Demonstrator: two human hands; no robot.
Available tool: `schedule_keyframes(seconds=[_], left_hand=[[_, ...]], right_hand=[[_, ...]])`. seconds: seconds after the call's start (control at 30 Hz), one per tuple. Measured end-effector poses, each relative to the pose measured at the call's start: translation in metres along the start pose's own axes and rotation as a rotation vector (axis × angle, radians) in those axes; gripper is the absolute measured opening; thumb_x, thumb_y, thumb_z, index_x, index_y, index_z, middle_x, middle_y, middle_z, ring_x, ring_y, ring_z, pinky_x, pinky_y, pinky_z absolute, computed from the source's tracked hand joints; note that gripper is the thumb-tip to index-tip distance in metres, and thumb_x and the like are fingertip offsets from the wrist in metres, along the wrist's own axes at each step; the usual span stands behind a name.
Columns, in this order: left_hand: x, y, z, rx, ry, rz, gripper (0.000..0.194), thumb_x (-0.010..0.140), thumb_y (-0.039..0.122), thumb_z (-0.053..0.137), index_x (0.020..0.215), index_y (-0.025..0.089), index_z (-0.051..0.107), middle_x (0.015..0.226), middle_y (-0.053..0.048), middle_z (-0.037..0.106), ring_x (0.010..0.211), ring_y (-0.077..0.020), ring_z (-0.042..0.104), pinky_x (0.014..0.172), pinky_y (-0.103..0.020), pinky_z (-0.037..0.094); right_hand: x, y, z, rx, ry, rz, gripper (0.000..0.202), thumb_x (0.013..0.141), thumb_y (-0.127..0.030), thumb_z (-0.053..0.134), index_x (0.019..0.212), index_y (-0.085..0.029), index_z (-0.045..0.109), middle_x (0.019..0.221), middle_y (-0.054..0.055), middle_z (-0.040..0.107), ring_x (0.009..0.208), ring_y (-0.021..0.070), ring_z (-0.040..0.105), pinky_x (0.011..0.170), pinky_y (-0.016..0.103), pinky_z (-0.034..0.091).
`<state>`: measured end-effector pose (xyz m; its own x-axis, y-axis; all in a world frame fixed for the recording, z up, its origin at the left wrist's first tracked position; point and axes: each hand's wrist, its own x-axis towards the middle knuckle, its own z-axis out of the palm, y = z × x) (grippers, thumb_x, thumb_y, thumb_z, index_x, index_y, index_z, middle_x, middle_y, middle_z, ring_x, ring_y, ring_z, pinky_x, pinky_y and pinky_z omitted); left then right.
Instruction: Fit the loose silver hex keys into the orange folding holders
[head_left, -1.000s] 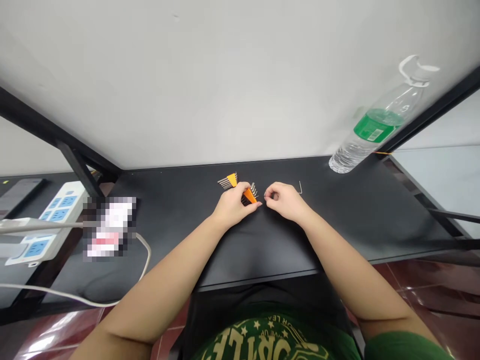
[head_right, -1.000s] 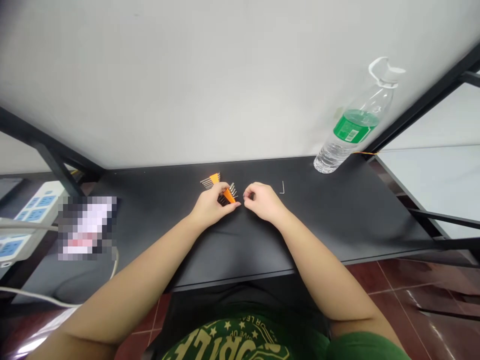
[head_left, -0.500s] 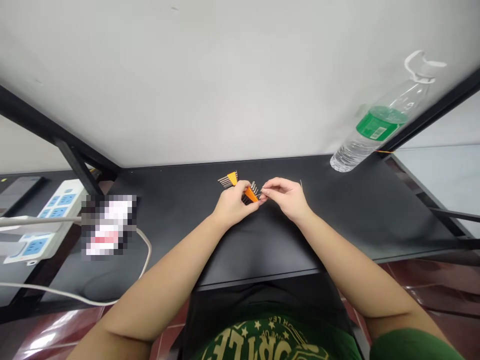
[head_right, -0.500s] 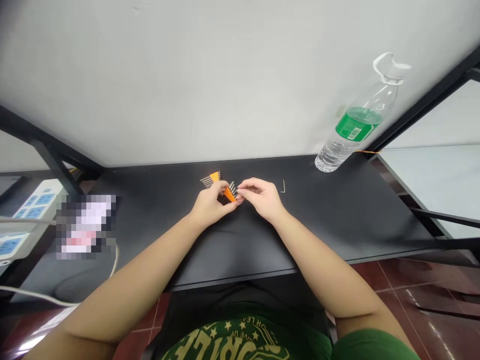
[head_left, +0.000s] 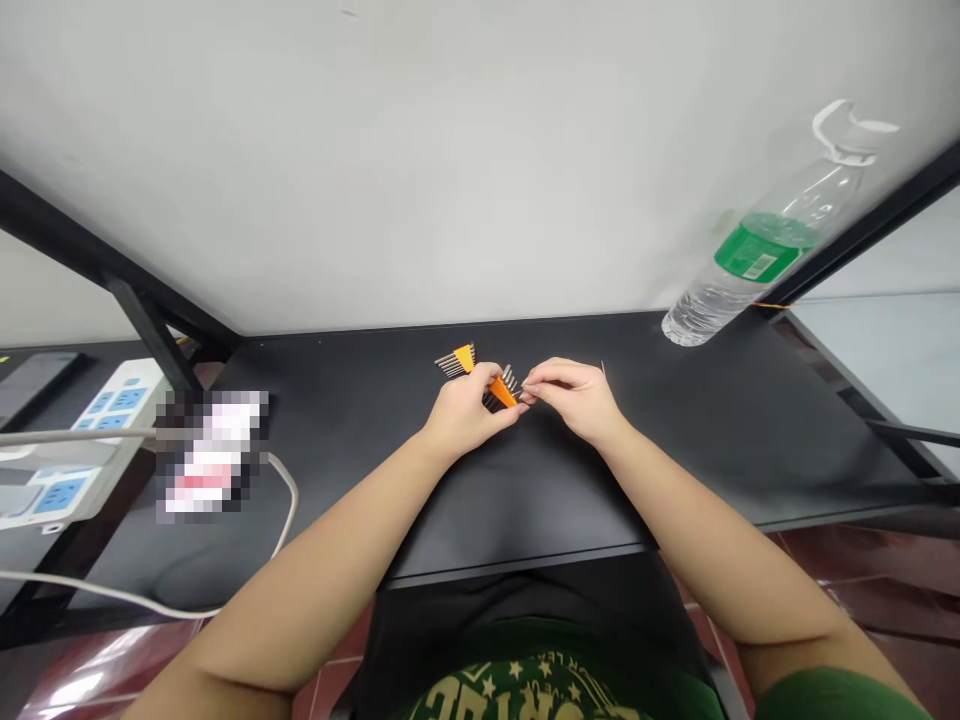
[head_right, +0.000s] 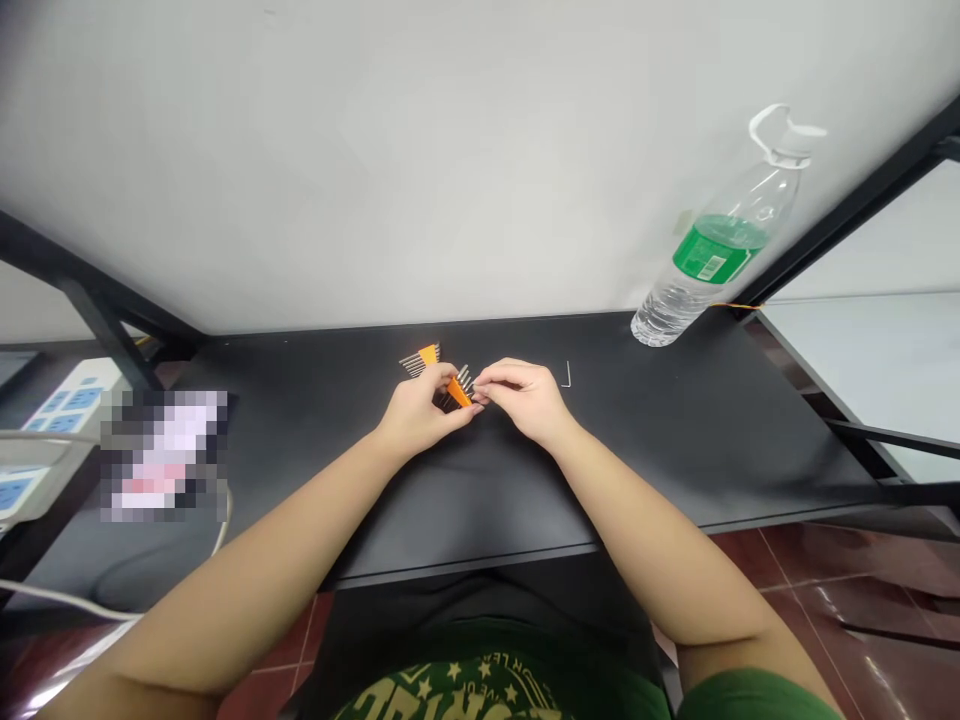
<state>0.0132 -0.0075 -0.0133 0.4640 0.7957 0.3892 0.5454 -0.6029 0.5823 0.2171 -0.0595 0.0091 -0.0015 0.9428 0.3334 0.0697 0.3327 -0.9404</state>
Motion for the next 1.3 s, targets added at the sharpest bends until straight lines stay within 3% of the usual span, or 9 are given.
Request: schedule_keyframes(seconds=[0.67,0.87,1.0,1.07,1.1,1.17,1.2,1.27,1.3], left_hand=[[-0.001,0.0,-0.002,0.016,-0.023,0.047,0.051,0.08,0.052,0.08,0.115,0.024,0.056,0.095,-0.001,0.076,0.084,-0.0202,0.073,0.075,-0.031,0.056],[-0.001,-0.003,-0.001,0.001,-0.03,0.046,0.05,0.082,0.052,0.078,0.118,0.024,0.057,0.096,-0.001,0.076,0.085,-0.0193,0.074,0.075,-0.029,0.055],[0.0,-0.005,0.0,-0.037,0.013,0.003,0.05,0.081,0.051,0.079,0.117,0.023,0.059,0.099,-0.002,0.076,0.087,-0.0193,0.074,0.075,-0.029,0.056],[0.0,-0.006,0.0,-0.052,0.028,-0.03,0.051,0.079,0.052,0.08,0.116,0.024,0.059,0.1,-0.002,0.076,0.089,-0.0194,0.074,0.079,-0.03,0.058],[0.0,-0.006,0.0,-0.054,0.033,-0.049,0.052,0.078,0.052,0.081,0.116,0.024,0.059,0.099,-0.002,0.076,0.089,-0.0195,0.074,0.08,-0.03,0.058],[0.0,-0.007,0.0,-0.056,0.035,-0.078,0.054,0.076,0.053,0.083,0.115,0.025,0.059,0.097,-0.001,0.076,0.088,-0.0196,0.074,0.081,-0.031,0.059],[0.0,-0.007,0.0,-0.057,0.031,-0.086,0.054,0.074,0.053,0.084,0.114,0.025,0.06,0.096,-0.001,0.076,0.088,-0.0196,0.074,0.081,-0.031,0.059],[0.0,-0.007,0.001,-0.058,0.029,-0.087,0.055,0.073,0.053,0.085,0.113,0.025,0.06,0.095,-0.001,0.076,0.086,-0.0195,0.074,0.082,-0.032,0.059],[0.0,-0.007,0.001,-0.054,0.032,-0.083,0.056,0.073,0.053,0.086,0.114,0.025,0.06,0.096,-0.001,0.076,0.086,-0.0196,0.074,0.083,-0.032,0.059]], right_hand=[[0.001,0.005,-0.005,-0.201,-0.09,-0.163,0.013,0.088,-0.022,0.072,0.088,-0.027,0.084,0.09,0.004,0.071,0.077,0.017,0.066,0.07,0.033,0.056],[0.003,0.017,-0.01,-0.419,-0.24,-0.246,0.024,0.095,-0.019,0.065,0.105,-0.029,0.084,0.096,0.004,0.062,0.082,0.0159,0.061,0.072,0.031,0.052],[0.002,0.004,-0.025,-0.622,-0.424,-0.275,0.039,0.1,-0.018,0.055,0.128,-0.037,0.076,0.112,0.005,0.063,0.085,0.015,0.062,0.079,0.031,0.053],[0.003,-0.007,-0.043,-0.725,-0.39,-0.239,0.043,0.099,-0.018,0.053,0.133,-0.034,0.072,0.118,0.005,0.065,0.093,0.0167,0.065,0.086,0.031,0.054],[0.004,-0.012,-0.055,-0.802,-0.256,-0.204,0.038,0.098,-0.021,0.054,0.13,-0.029,0.074,0.116,0.007,0.067,0.096,0.0185,0.066,0.088,0.032,0.053],[0.007,-0.019,-0.079,-1.028,0.034,0.019,0.031,0.095,-0.024,0.057,0.119,-0.022,0.076,0.108,0.009,0.07,0.092,0.0212,0.066,0.085,0.034,0.052],[0.01,-0.02,-0.089,-1.147,0.092,0.204,0.026,0.092,-0.027,0.06,0.11,-0.02,0.077,0.103,0.009,0.071,0.09,0.0231,0.067,0.08,0.035,0.052],[0.014,-0.018,-0.103,-1.266,-0.007,0.576,0.022,0.088,-0.036,0.064,0.094,-0.019,0.076,0.096,0.011,0.072,0.086,0.0261,0.067,0.071,0.035,0.049],[0.016,-0.015,-0.105,-1.278,-0.078,0.669,0.021,0.086,-0.037,0.065,0.091,-0.019,0.075,0.094,0.011,0.073,0.084,0.0261,0.068,0.068,0.034,0.048]])
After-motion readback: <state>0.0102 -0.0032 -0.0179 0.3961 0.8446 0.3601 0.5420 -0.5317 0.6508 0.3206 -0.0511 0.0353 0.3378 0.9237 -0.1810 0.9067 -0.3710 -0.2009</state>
